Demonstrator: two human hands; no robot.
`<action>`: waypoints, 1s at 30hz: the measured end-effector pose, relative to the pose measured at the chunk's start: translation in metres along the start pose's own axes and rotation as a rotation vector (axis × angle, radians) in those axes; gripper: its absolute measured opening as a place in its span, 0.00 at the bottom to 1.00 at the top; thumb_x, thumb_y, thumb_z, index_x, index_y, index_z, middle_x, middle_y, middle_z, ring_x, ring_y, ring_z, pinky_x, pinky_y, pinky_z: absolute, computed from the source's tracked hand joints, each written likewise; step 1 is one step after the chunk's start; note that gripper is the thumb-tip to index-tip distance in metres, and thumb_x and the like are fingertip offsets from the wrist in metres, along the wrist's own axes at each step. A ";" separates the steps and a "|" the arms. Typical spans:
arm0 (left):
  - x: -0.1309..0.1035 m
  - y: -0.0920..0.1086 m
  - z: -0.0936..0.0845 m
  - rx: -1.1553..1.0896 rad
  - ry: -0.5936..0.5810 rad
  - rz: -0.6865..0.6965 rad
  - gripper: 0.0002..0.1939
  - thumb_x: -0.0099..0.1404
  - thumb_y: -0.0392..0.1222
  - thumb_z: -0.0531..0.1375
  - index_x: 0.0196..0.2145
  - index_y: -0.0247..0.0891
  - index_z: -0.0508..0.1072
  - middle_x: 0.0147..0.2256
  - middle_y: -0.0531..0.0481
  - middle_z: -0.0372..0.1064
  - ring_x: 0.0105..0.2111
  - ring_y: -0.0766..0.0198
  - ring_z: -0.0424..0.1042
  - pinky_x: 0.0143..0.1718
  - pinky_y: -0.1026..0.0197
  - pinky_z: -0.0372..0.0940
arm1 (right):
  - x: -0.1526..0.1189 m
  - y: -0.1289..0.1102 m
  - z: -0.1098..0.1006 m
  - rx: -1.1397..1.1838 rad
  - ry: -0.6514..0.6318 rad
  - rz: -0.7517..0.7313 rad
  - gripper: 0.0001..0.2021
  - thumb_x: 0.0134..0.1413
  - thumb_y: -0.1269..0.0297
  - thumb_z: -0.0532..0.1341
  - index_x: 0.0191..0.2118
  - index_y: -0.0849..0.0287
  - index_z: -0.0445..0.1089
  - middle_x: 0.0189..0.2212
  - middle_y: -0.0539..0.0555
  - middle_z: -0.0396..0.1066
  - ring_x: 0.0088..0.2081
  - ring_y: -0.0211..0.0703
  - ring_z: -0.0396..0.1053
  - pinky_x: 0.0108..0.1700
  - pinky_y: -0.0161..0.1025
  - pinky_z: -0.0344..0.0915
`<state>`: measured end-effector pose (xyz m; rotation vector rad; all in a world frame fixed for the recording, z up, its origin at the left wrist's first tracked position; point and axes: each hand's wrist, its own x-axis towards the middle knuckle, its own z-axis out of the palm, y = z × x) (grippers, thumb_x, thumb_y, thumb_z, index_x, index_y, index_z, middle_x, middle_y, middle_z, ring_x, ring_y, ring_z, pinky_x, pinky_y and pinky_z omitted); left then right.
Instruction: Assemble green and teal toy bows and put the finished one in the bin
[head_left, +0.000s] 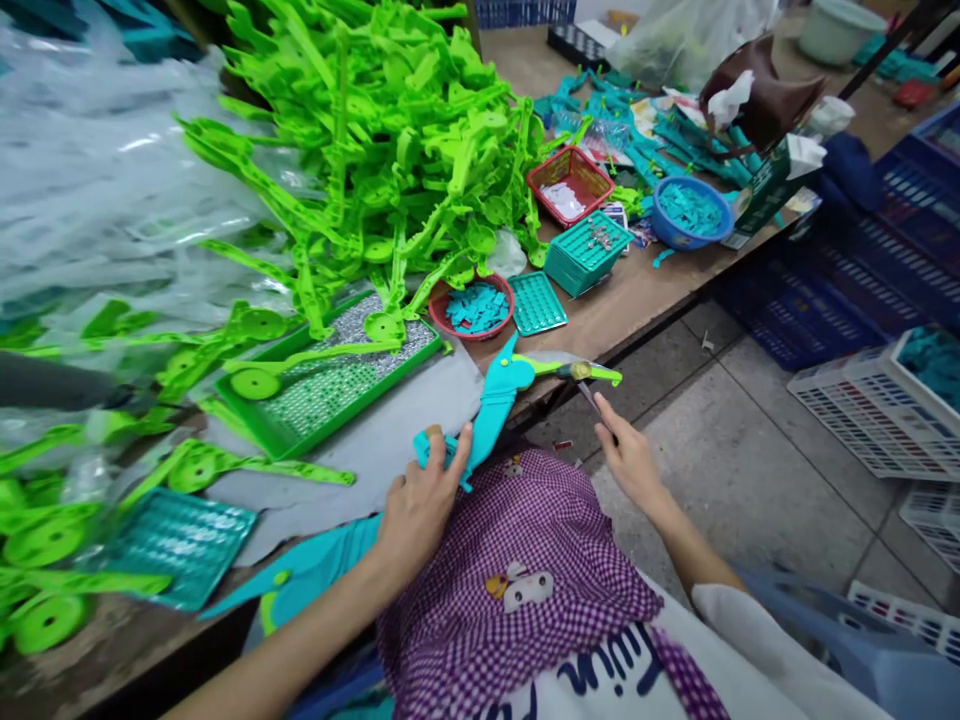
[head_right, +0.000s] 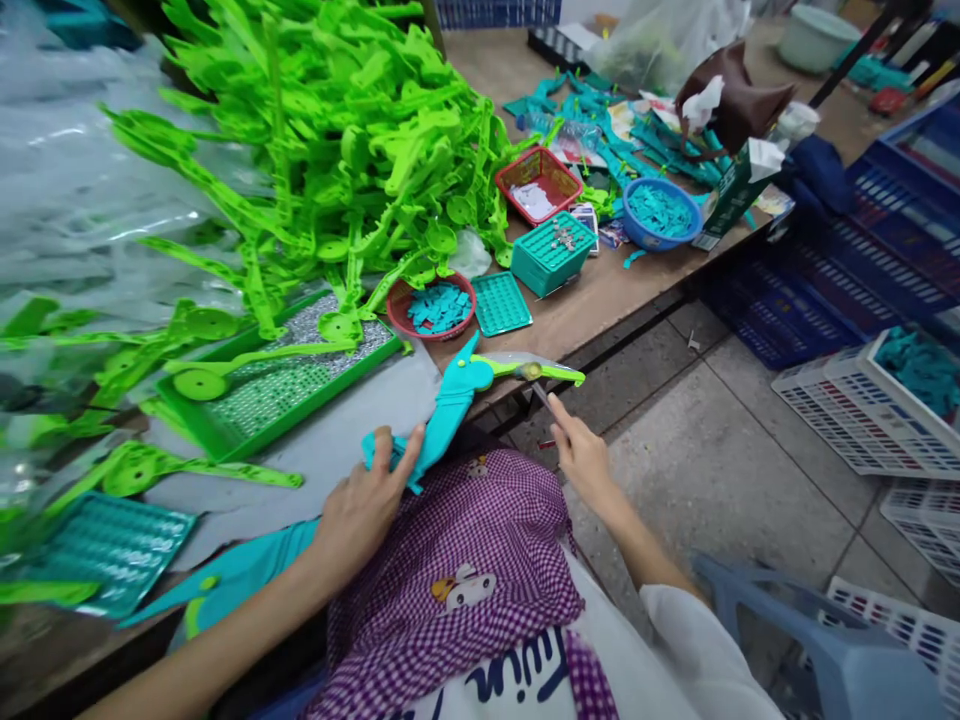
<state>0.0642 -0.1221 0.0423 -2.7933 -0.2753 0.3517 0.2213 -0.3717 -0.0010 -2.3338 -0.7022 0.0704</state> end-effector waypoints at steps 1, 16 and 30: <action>-0.003 0.003 0.003 0.007 0.015 -0.006 0.36 0.65 0.24 0.43 0.69 0.43 0.52 0.62 0.30 0.58 0.31 0.59 0.75 0.29 0.58 0.73 | 0.001 -0.006 0.003 -0.048 -0.021 -0.025 0.24 0.68 0.57 0.46 0.65 0.51 0.61 0.40 0.56 0.76 0.38 0.44 0.74 0.43 0.38 0.70; -0.006 0.010 0.007 -0.048 0.007 -0.016 0.36 0.64 0.25 0.43 0.68 0.41 0.53 0.61 0.27 0.58 0.31 0.56 0.75 0.28 0.56 0.73 | 0.028 -0.019 -0.005 -0.477 -0.124 -0.133 0.23 0.70 0.64 0.46 0.67 0.48 0.57 0.29 0.53 0.70 0.28 0.40 0.70 0.33 0.33 0.65; 0.010 -0.041 0.003 -0.661 -0.179 0.008 0.40 0.61 0.35 0.53 0.69 0.45 0.47 0.62 0.37 0.54 0.40 0.53 0.76 0.44 0.51 0.71 | 0.149 0.027 -0.071 -0.681 -0.116 0.079 0.24 0.68 0.58 0.46 0.67 0.44 0.55 0.45 0.57 0.77 0.41 0.51 0.74 0.36 0.38 0.63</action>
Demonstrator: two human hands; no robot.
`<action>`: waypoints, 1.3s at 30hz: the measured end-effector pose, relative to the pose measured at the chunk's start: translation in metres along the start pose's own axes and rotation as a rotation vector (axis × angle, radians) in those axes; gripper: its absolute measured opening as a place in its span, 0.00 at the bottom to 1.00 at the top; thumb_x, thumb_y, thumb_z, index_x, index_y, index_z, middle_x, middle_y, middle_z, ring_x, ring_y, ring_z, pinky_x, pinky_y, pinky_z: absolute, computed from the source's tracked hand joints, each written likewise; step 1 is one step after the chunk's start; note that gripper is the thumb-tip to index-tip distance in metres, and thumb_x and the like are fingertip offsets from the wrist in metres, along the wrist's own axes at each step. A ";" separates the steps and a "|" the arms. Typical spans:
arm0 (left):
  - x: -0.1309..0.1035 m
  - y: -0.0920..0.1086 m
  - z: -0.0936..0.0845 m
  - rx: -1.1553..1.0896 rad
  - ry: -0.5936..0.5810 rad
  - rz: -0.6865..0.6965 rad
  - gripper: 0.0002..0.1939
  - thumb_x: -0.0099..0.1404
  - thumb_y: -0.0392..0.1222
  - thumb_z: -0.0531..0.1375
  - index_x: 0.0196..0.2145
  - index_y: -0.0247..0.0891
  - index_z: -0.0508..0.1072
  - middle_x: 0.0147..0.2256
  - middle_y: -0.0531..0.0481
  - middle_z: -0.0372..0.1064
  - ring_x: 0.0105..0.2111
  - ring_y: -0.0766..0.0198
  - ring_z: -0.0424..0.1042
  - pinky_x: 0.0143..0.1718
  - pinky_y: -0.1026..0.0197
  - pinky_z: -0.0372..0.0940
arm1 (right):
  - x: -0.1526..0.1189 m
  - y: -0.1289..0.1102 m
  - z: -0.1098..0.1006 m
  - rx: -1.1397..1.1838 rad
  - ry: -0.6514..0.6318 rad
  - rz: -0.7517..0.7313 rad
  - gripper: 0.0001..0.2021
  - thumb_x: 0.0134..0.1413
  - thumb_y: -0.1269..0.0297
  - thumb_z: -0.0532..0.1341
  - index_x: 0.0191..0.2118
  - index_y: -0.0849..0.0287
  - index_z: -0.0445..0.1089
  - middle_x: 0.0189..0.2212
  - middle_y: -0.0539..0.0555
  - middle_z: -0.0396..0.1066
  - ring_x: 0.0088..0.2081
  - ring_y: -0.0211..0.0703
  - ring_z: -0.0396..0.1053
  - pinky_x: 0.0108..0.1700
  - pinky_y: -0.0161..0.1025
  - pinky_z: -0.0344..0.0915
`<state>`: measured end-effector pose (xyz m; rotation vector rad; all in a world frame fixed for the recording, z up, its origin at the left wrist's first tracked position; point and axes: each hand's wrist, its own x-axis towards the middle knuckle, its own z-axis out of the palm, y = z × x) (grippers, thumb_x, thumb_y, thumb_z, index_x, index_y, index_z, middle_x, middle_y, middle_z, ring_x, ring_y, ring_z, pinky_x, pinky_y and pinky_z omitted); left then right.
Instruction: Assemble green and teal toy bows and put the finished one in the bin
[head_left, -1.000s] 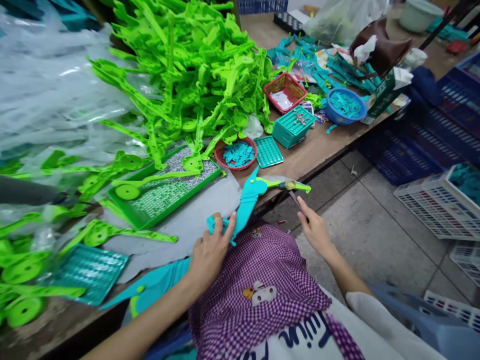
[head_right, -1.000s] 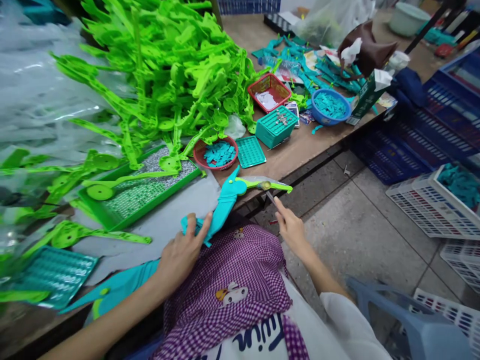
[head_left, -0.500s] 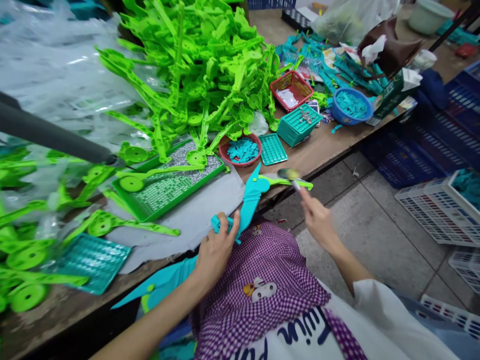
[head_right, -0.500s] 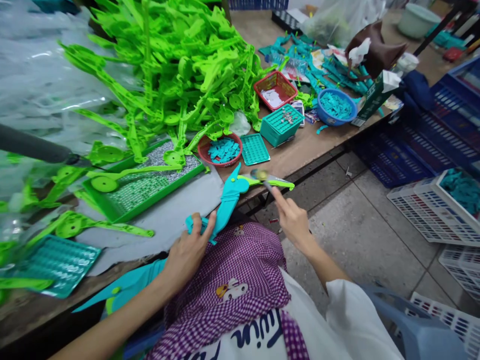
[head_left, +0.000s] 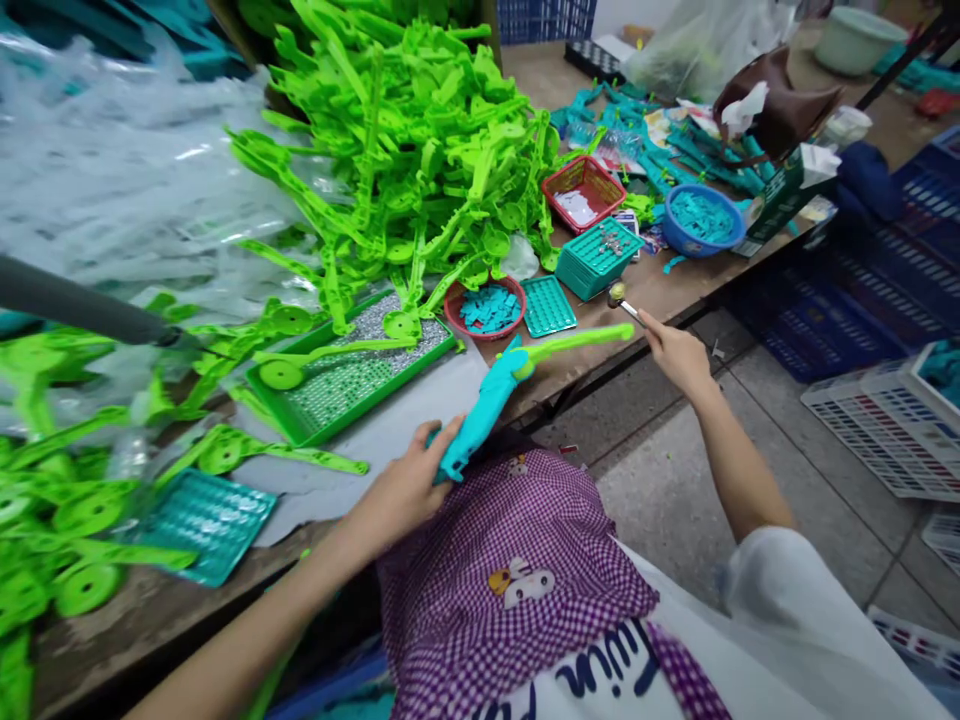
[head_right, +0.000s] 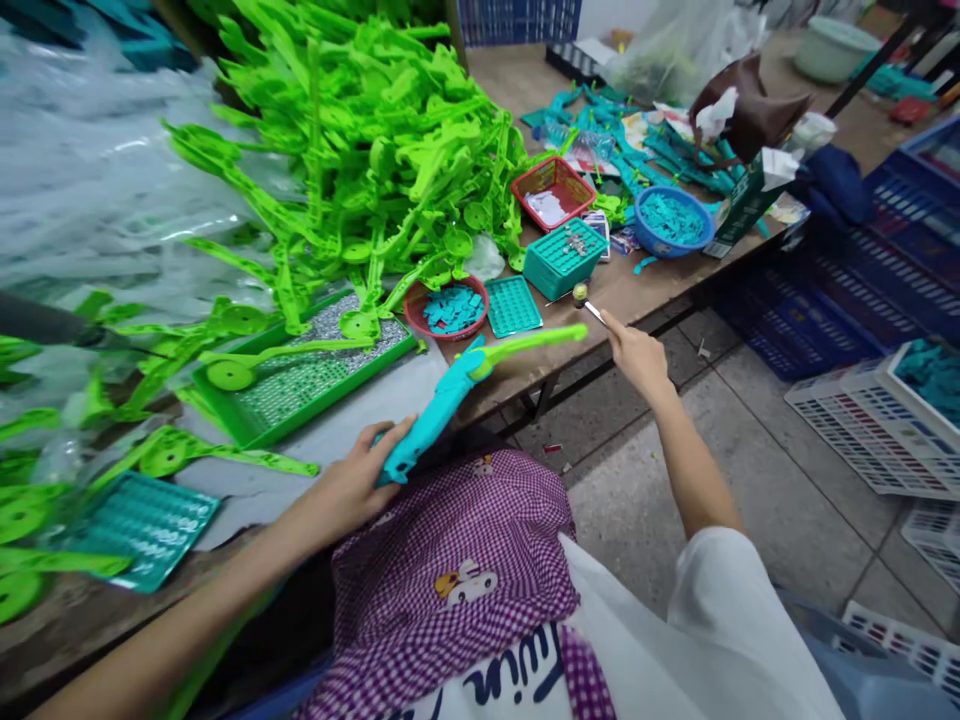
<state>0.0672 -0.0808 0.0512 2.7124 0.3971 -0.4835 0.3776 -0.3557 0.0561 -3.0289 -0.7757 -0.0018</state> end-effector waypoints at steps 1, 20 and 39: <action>0.002 -0.007 -0.004 -0.076 0.012 0.041 0.40 0.60 0.36 0.54 0.69 0.44 0.48 0.60 0.40 0.56 0.42 0.53 0.75 0.47 0.52 0.70 | 0.013 0.002 0.002 -0.045 -0.024 -0.017 0.24 0.69 0.57 0.46 0.68 0.43 0.55 0.46 0.57 0.77 0.40 0.51 0.74 0.36 0.38 0.61; -0.007 -0.020 0.000 -0.140 0.121 0.099 0.38 0.59 0.34 0.54 0.67 0.43 0.54 0.58 0.41 0.59 0.43 0.57 0.74 0.46 0.56 0.69 | 0.030 -0.011 -0.007 0.323 0.427 -0.355 0.21 0.67 0.64 0.47 0.59 0.55 0.68 0.51 0.62 0.71 0.52 0.51 0.67 0.53 0.51 0.60; -0.105 -0.030 -0.021 0.290 0.781 0.126 0.33 0.69 0.38 0.57 0.68 0.45 0.50 0.44 0.44 0.75 0.41 0.54 0.76 0.45 0.54 0.70 | -0.021 -0.087 -0.056 0.993 0.154 -0.766 0.24 0.49 0.38 0.64 0.38 0.55 0.73 0.29 0.51 0.74 0.30 0.43 0.72 0.32 0.39 0.69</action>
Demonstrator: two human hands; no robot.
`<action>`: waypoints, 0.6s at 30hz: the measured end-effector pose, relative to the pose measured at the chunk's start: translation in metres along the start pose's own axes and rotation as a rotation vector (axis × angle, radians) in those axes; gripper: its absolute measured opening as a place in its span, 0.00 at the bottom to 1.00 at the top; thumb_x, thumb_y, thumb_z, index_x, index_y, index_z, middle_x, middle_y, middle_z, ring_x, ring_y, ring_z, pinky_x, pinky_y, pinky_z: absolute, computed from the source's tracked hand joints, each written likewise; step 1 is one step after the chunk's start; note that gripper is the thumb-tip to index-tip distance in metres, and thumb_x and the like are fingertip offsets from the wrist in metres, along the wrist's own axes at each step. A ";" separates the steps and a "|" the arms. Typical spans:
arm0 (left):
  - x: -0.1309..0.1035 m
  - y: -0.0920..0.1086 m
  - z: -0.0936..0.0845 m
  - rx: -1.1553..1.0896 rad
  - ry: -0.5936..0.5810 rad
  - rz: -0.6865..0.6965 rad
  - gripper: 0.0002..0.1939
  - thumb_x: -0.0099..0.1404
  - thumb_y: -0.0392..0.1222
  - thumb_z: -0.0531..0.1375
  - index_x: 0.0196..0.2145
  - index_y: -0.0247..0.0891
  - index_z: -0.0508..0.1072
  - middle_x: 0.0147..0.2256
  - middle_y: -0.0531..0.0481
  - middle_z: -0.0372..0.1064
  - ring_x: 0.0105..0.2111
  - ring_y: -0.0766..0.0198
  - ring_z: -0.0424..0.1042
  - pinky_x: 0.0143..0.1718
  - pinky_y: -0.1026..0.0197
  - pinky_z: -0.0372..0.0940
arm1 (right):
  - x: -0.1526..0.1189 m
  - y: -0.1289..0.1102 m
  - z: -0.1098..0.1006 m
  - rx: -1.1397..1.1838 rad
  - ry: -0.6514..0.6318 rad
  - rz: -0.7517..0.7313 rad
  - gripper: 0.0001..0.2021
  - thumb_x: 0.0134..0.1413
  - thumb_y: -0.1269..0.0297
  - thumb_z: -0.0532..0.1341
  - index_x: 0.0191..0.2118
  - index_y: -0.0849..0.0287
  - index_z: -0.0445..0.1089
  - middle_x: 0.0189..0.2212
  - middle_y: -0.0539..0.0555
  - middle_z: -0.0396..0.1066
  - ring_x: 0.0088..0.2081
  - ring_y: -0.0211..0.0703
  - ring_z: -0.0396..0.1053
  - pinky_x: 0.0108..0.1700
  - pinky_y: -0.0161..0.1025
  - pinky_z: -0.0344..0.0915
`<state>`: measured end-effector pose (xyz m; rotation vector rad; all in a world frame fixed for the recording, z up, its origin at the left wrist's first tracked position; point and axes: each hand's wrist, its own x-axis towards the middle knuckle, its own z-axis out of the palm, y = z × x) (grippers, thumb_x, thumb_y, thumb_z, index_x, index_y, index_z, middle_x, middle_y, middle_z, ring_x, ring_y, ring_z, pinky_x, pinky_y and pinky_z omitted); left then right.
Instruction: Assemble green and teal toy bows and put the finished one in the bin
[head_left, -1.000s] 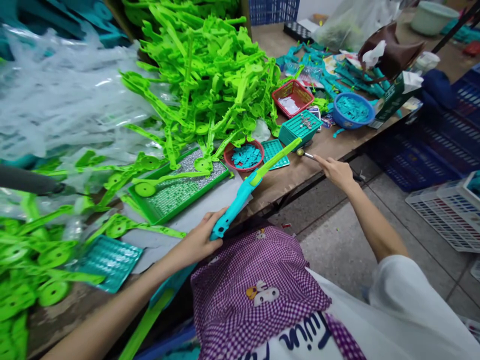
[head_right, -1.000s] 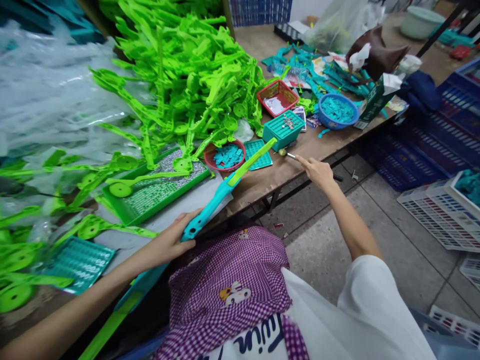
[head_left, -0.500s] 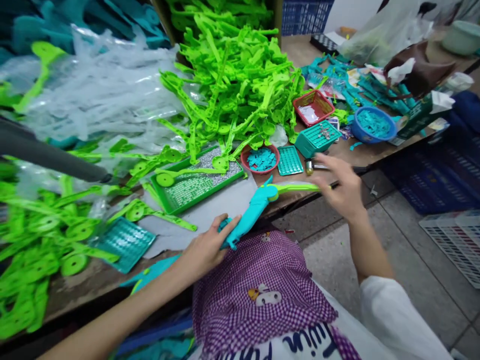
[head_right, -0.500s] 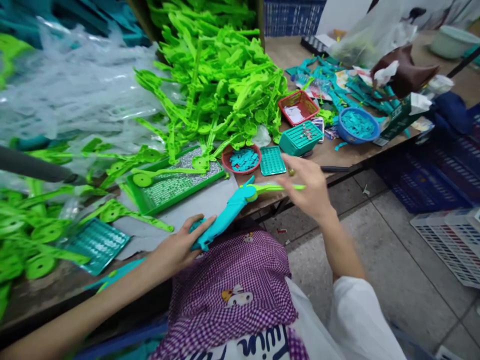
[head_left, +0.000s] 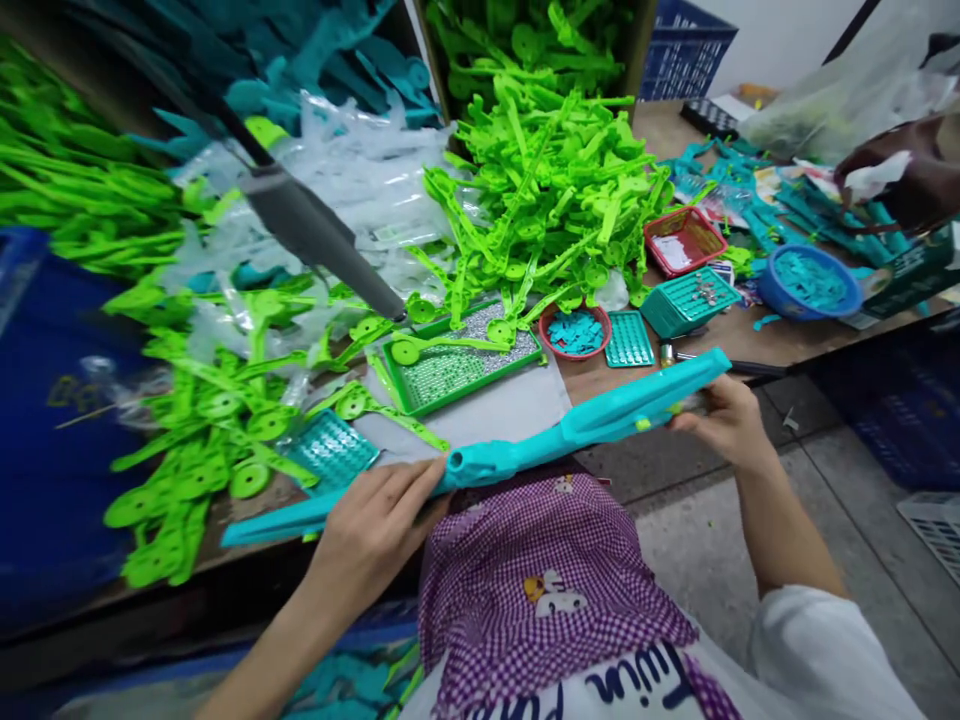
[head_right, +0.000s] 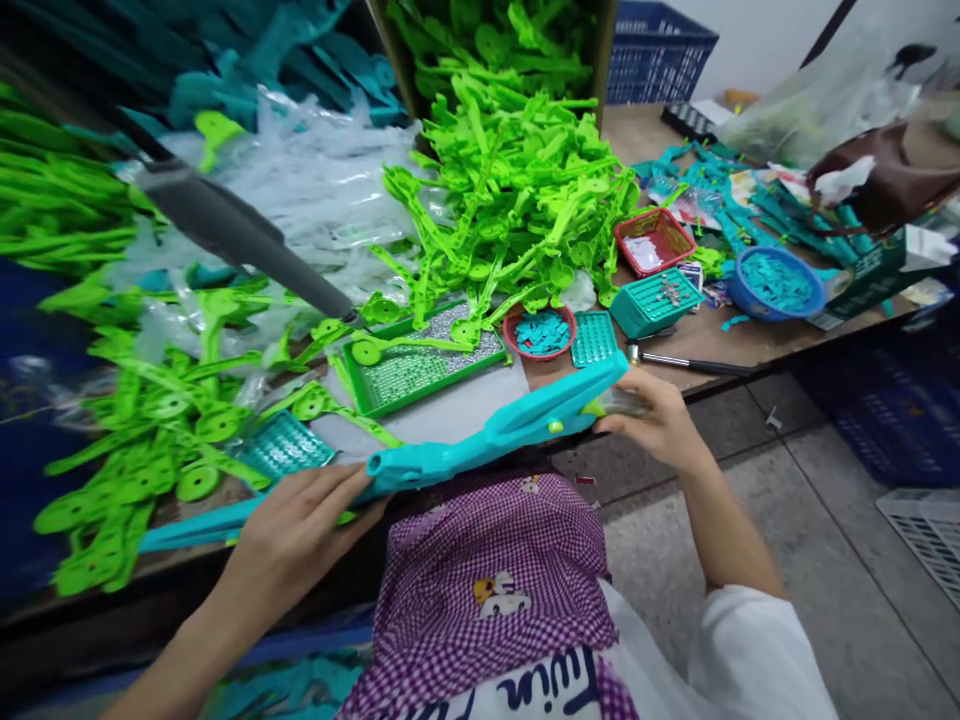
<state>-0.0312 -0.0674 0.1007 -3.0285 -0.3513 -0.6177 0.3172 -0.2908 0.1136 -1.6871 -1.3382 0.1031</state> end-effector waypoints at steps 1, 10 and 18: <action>0.001 -0.001 -0.005 0.003 0.004 0.030 0.32 0.69 0.38 0.56 0.67 0.46 0.52 0.43 0.45 0.76 0.40 0.54 0.77 0.44 0.54 0.69 | 0.004 -0.004 -0.003 -0.051 -0.035 -0.027 0.23 0.51 0.39 0.64 0.40 0.54 0.73 0.30 0.52 0.74 0.31 0.44 0.72 0.34 0.40 0.70; 0.008 -0.009 -0.036 0.204 0.085 -0.017 0.31 0.71 0.41 0.55 0.68 0.58 0.50 0.42 0.52 0.78 0.33 0.57 0.78 0.40 0.51 0.67 | 0.045 -0.023 -0.012 -0.439 -0.202 -0.280 0.18 0.63 0.46 0.54 0.43 0.52 0.73 0.32 0.55 0.73 0.35 0.46 0.72 0.40 0.43 0.70; 0.054 -0.040 -0.069 0.249 0.114 -0.220 0.21 0.72 0.49 0.48 0.60 0.53 0.66 0.48 0.53 0.76 0.46 0.50 0.75 0.54 0.35 0.62 | 0.054 -0.021 0.011 -0.359 -0.067 -0.325 0.18 0.63 0.46 0.54 0.45 0.52 0.73 0.39 0.57 0.75 0.42 0.49 0.73 0.44 0.46 0.71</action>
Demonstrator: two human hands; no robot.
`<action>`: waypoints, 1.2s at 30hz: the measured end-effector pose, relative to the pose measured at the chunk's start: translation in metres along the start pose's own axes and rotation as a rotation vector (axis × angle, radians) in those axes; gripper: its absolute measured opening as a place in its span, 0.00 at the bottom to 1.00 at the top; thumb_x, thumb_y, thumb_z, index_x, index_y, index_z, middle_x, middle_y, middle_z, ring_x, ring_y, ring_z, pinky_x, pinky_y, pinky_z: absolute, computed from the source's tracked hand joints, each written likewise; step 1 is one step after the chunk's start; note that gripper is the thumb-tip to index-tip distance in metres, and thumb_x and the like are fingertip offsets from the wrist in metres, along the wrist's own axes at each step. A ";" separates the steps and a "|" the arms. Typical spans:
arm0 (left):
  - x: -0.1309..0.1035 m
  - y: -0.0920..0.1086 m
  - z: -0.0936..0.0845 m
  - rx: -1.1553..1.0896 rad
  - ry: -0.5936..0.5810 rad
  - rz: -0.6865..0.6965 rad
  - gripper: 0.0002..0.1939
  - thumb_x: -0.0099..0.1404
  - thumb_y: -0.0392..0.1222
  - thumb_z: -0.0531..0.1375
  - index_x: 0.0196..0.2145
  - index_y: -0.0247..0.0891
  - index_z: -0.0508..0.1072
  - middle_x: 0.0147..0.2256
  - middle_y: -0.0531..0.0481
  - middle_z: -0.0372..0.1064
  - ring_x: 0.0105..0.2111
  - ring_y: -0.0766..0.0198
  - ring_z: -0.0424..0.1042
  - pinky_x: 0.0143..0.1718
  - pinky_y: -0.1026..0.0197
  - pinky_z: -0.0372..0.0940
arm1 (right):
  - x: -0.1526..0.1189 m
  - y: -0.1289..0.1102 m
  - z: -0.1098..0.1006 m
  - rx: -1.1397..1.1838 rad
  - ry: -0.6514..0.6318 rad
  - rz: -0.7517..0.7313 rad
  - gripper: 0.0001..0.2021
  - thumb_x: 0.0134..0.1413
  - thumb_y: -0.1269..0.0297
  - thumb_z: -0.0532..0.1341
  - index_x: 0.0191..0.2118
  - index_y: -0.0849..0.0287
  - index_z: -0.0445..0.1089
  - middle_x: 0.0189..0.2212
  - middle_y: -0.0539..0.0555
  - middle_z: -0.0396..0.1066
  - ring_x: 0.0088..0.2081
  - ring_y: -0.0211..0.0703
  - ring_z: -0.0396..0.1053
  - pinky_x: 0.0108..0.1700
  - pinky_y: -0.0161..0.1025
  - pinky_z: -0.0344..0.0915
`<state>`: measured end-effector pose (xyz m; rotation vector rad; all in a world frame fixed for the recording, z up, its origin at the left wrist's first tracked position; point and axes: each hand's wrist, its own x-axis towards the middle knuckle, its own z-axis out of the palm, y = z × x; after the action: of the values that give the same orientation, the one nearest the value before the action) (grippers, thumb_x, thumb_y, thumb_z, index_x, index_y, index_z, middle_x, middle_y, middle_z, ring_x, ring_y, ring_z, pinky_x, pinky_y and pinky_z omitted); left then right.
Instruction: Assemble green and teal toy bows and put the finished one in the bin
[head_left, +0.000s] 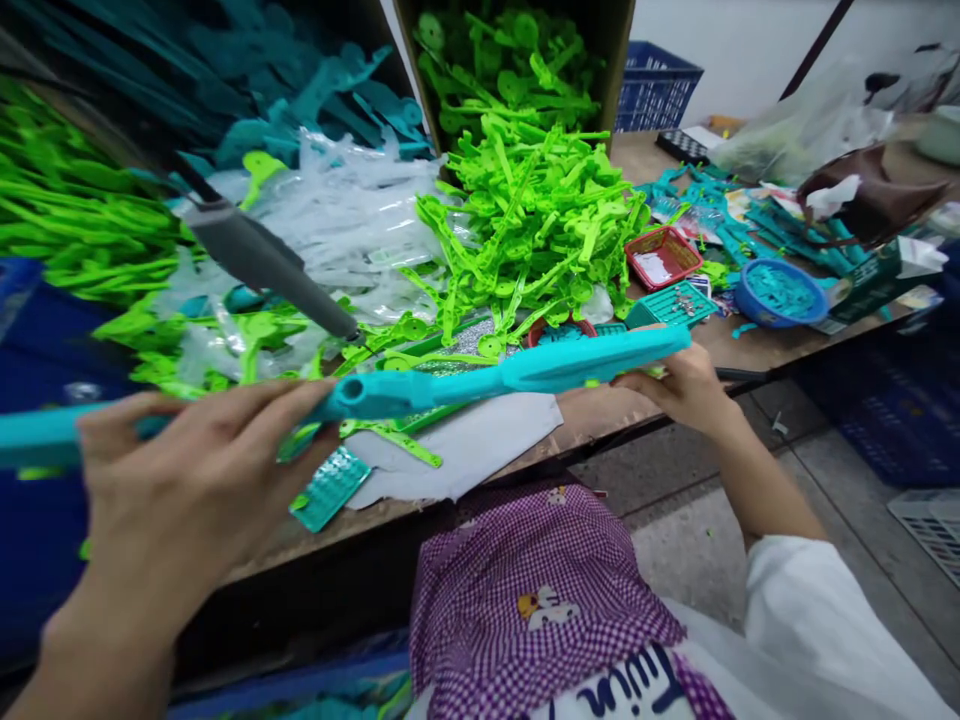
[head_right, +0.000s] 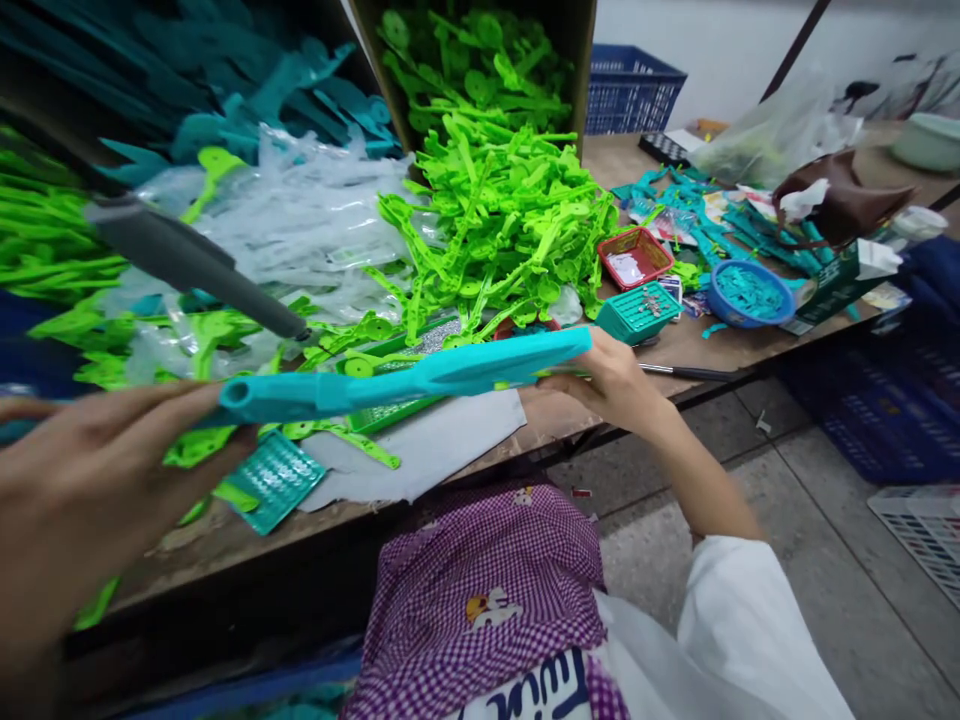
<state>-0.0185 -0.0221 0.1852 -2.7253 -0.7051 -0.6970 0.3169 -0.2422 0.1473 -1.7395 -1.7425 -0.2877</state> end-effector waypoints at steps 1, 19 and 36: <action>0.006 0.000 0.003 -0.004 -0.010 -0.037 0.21 0.72 0.50 0.48 0.59 0.51 0.68 0.49 0.51 0.75 0.48 0.48 0.74 0.56 0.33 0.59 | 0.000 0.002 0.006 0.007 -0.016 -0.009 0.19 0.64 0.46 0.53 0.46 0.52 0.73 0.40 0.57 0.75 0.43 0.50 0.73 0.45 0.47 0.70; 0.020 0.136 0.089 -0.511 0.365 0.403 0.19 0.65 0.43 0.62 0.54 0.40 0.71 0.42 0.44 0.79 0.42 0.58 0.78 0.47 0.57 0.67 | -0.057 -0.028 0.040 0.038 0.185 0.115 0.17 0.61 0.58 0.59 0.56 0.45 0.70 0.52 0.56 0.67 0.55 0.49 0.66 0.56 0.49 0.65; 0.011 0.154 0.130 -0.654 0.480 0.453 0.22 0.68 0.42 0.60 0.58 0.38 0.68 0.43 0.43 0.79 0.46 0.56 0.77 0.47 0.56 0.63 | -0.007 -0.041 0.080 1.194 1.084 1.063 0.17 0.45 0.57 0.63 0.43 0.53 0.66 0.30 0.43 0.66 0.27 0.31 0.67 0.32 0.32 0.68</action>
<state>0.1186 -0.1054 0.0627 -2.8774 0.3013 -1.5852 0.2539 -0.2053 0.0939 -0.9636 0.0346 0.2426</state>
